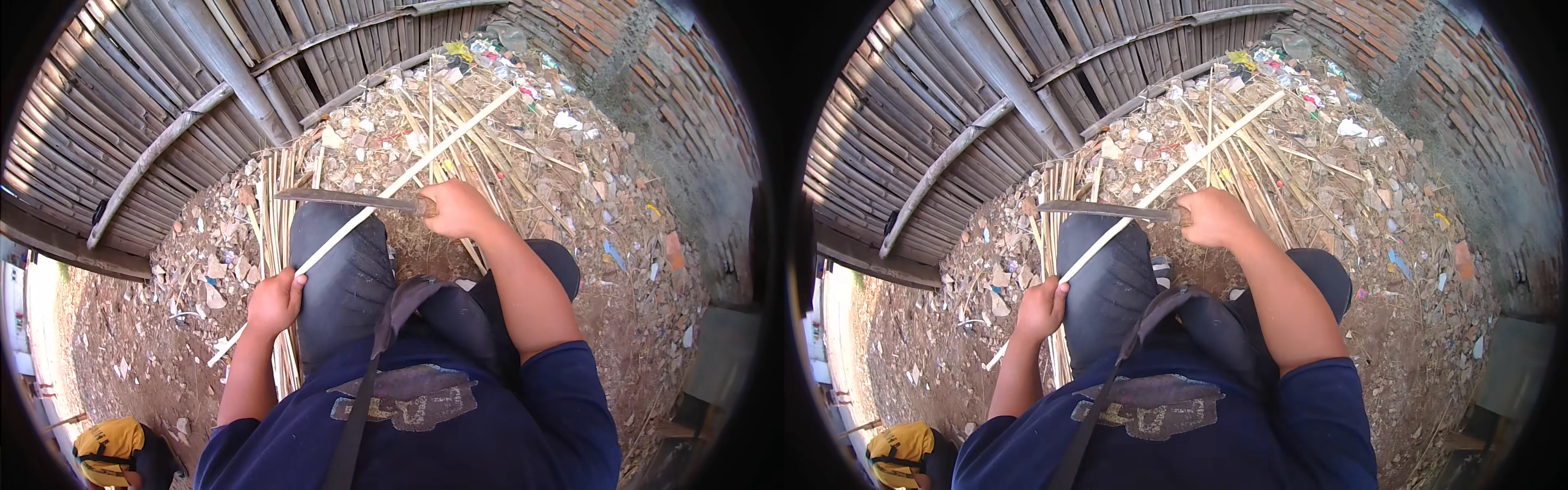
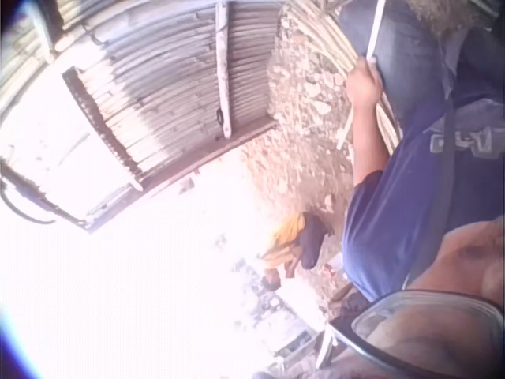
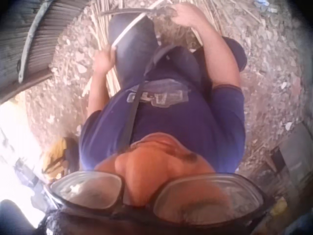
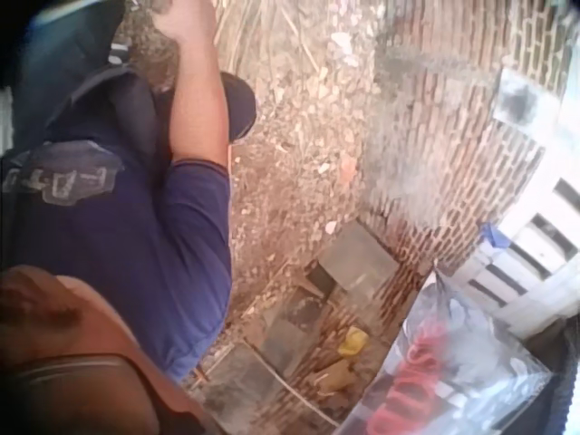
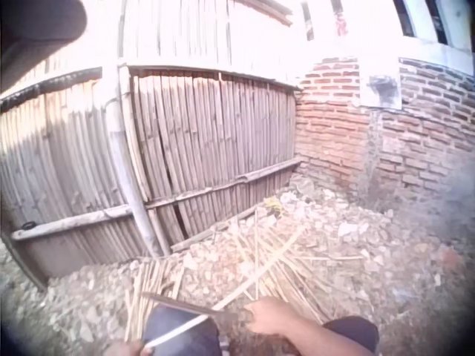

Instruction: The person strips thin layers from a bamboo stick using a machete while sitting on the ground.

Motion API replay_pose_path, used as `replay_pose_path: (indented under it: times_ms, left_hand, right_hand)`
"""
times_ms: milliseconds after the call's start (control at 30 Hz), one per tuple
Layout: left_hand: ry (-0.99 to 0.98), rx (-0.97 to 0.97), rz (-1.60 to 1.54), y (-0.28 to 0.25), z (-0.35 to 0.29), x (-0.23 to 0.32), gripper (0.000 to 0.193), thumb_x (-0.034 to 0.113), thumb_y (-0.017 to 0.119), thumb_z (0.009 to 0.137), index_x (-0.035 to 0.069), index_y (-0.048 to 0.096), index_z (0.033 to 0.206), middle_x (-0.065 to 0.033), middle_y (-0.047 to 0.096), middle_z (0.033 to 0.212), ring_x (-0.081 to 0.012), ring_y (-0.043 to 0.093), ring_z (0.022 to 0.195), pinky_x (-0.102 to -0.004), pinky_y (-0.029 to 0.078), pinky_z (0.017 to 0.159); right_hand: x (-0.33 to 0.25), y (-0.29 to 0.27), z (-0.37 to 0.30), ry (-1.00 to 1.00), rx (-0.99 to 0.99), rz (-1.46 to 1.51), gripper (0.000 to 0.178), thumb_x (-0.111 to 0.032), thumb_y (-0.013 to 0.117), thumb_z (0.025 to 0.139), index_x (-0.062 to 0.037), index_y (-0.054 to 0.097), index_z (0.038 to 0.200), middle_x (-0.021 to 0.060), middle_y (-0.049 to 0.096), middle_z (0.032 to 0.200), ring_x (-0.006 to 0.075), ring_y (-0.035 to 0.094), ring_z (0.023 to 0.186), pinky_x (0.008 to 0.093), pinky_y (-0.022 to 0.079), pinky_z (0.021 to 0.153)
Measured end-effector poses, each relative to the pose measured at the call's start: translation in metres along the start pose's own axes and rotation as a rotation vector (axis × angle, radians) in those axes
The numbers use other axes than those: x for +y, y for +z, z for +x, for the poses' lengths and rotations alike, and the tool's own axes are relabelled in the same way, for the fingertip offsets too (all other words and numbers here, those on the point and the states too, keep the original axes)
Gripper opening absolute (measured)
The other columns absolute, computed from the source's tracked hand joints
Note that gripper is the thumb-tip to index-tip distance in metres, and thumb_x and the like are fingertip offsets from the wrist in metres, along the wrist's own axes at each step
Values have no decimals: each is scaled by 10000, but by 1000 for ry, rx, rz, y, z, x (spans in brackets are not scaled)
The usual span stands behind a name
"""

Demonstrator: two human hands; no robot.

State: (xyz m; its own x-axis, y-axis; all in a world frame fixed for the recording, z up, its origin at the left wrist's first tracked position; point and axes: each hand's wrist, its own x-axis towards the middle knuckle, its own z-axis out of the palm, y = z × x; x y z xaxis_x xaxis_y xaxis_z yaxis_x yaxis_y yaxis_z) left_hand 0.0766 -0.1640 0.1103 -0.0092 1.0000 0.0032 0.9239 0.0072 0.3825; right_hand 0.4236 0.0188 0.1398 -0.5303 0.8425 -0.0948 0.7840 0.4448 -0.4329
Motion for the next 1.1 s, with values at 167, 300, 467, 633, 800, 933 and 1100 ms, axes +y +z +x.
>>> replay_pose_path:
  times_ms: [167, 300, 467, 633, 800, 933, 1100]
  left_hand:
    - [-28, 27, -79, 8, 2, 0, 374, 388, 507, 1068, 47, 570, 927, -251, 658, 770, -501, 644, 750, -573, 501, 668]
    - [-55, 31, -40, 5, -1, 6, 375, 381, 509, 1067, 41, 562, 918, -262, 659, 760, -502, 649, 749, -584, 505, 676]
    - [-83, -18, 5, 0, -5, 14, 375, 384, 514, 1062, 45, 559, 908, -254, 658, 736, -499, 651, 724, -592, 507, 663]
    - [-69, -57, 34, 6, -5, 14, 383, 397, 516, 1059, 50, 554, 900, -250, 658, 721, -500, 654, 722, -600, 506, 666]
    - [-113, -40, 36, 20, -8, 3, 370, 386, 530, 1055, 55, 546, 892, -247, 655, 715, -496, 651, 697, -591, 507, 635]
    - [-80, 2, 64, 28, -5, -1, 361, 373, 542, 1050, 62, 530, 866, -226, 652, 700, -483, 648, 671, -574, 513, 607]
    - [-44, -7, 70, 24, 3, -5, 358, 370, 546, 1048, 64, 533, 862, -217, 652, 696, -475, 649, 670, -570, 513, 609]
  right_hand:
    - [66, 3, 14, 230, 65, 370, 350, -238, 756, 779, -33, 727, 1062, 217, 731, 933, 376, 712, 882, 436, 557, 810]
    - [52, -1, 9, 127, 291, 285, 249, -233, 775, 831, -24, 707, 949, 183, 707, 798, 331, 686, 738, 417, 541, 733]
    - [8, -3, 0, 32, 123, -78, 335, -289, 785, 790, -62, 733, 1030, 233, 714, 879, 420, 694, 879, 474, 553, 795]
    - [36, 15, 10, 123, 26, 8, 290, -226, 748, 758, -115, 729, 1026, 193, 729, 916, 387, 708, 917, 497, 563, 819]
    - [14, 5, 18, 50, 3, -151, 259, -231, 730, 758, -100, 721, 981, 188, 729, 905, 392, 705, 910, 487, 564, 815]
    - [69, 16, 38, 280, -3, 146, 297, -224, 698, 767, -58, 717, 1013, 206, 729, 912, 401, 699, 897, 467, 558, 823]
    - [57, 6, 32, 334, 13, 232, 351, -235, 690, 791, -29, 715, 1074, 236, 731, 978, 387, 708, 942, 452, 554, 870]
